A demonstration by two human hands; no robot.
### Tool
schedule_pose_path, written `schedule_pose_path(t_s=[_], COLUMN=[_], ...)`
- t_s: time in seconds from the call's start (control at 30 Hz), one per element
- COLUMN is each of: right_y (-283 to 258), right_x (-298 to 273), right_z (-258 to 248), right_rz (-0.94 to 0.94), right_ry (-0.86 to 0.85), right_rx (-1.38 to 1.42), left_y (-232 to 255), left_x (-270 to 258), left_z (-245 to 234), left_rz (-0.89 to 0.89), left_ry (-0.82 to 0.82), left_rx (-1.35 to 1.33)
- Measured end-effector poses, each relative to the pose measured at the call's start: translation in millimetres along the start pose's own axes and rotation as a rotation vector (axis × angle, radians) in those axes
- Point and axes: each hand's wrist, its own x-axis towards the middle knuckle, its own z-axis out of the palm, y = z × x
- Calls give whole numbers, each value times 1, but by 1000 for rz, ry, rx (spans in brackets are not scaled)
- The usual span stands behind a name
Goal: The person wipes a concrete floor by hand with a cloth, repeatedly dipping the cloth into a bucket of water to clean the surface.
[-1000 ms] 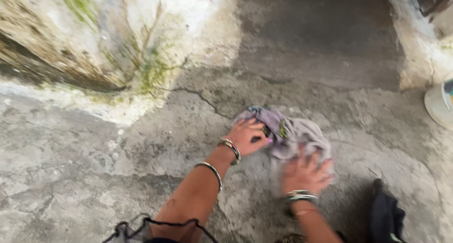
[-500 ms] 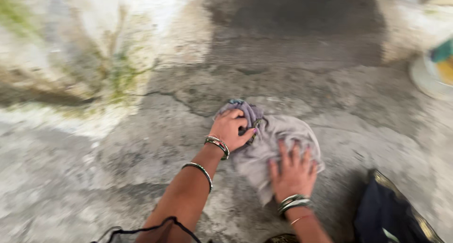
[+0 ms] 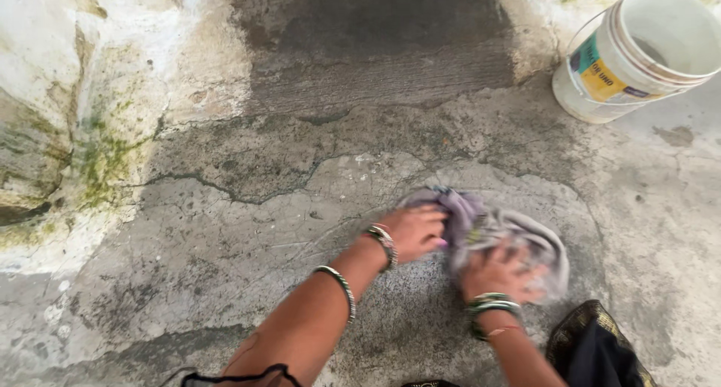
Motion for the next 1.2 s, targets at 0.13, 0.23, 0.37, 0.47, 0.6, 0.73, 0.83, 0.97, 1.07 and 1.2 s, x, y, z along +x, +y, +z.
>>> schedule_pose_path(t_s=[0.13, 0.23, 0.37, 0.47, 0.6, 0.73, 0.83, 0.97, 1.07, 1.2], right_y=[-75, -105, -121, -110, -50, 26, 56, 38, -7, -84], right_x=[-72, -83, -23, 47, 121, 167, 164, 123, 60, -27], right_z=[-28, -60, -84, -91, -91, -71, -41, 1, 17, -6], right_rz=[-360, -597, -817, -843, -676, -558, -438, -197, -199, -282], right_ry=[-43, -84, 19, 223, 124, 207, 241, 270, 332, 87], right_rx=[-148, -205, -282, -388, -124, 26, 35, 19, -32, -81], left_y=[-53, -81, -90, -86, -74, -41, -11, -5, -19, -51], left_x=[-48, -74, -73, -38, 16, 61, 68, 42, 17, -30], left_z=[-32, -61, -64, -43, -6, 16, 19, 11, 0, -15], left_rz=[-124, -226, -237, -348, -202, -37, 40, -7, -29, -171], left_ry=[100, 91, 174, 74, 144, 34, -30, 31, 58, 89], left_rx=[5, 104, 139, 56, 71, -45, -1, 21, 40, 81])
